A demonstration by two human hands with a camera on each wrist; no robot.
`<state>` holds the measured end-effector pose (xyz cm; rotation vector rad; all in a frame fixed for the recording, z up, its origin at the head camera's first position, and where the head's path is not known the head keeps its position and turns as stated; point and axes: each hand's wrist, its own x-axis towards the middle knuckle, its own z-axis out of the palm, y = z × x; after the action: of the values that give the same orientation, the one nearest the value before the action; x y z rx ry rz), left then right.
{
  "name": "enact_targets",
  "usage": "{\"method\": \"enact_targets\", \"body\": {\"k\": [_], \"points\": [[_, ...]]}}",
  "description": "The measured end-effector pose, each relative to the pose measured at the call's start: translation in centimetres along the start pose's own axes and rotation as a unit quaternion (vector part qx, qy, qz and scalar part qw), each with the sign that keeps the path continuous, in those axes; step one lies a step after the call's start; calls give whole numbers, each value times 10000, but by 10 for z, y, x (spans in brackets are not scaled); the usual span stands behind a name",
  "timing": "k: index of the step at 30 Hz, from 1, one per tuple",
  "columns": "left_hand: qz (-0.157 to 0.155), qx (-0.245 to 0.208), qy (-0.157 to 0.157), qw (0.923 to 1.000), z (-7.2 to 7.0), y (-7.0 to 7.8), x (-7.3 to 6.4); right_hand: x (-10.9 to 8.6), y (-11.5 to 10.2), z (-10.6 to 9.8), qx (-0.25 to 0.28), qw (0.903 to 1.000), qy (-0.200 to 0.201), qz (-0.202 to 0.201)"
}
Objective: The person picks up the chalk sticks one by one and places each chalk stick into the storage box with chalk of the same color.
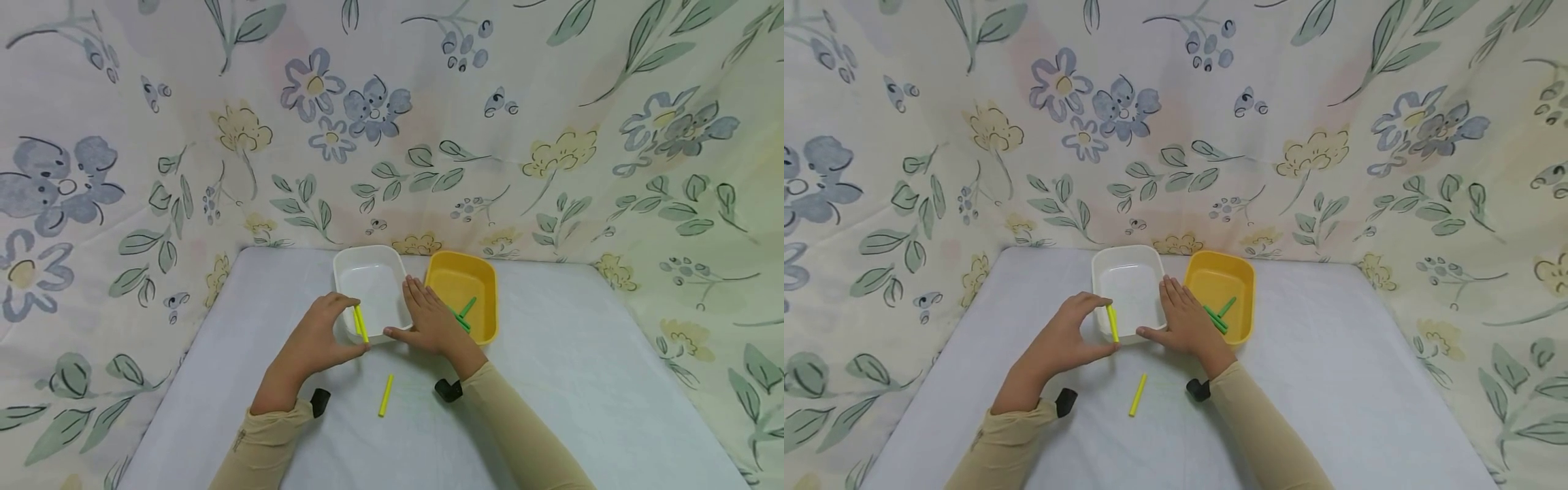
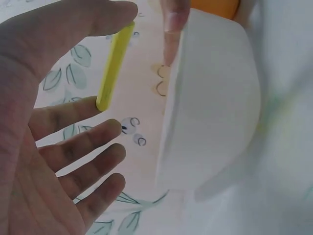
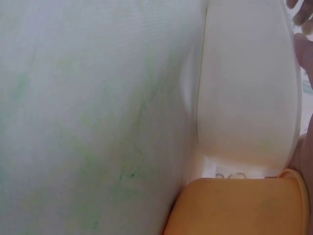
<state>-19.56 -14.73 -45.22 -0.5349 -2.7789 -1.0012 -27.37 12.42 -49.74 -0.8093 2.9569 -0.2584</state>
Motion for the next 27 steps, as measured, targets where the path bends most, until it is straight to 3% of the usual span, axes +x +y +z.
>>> {"method": "enact_targets", "body": {"k": [11, 18, 27], "points": [[-108, -61, 141, 9998, 8, -7, 5, 1, 1, 0, 20, 10000, -26, 1], [-233, 383, 373, 9983, 15, -16, 12, 0, 0, 0, 1, 10000, -35, -4], [-309, 576, 336, 9973, 17, -21, 21, 0, 1, -1, -8, 10000, -18, 2]]}}
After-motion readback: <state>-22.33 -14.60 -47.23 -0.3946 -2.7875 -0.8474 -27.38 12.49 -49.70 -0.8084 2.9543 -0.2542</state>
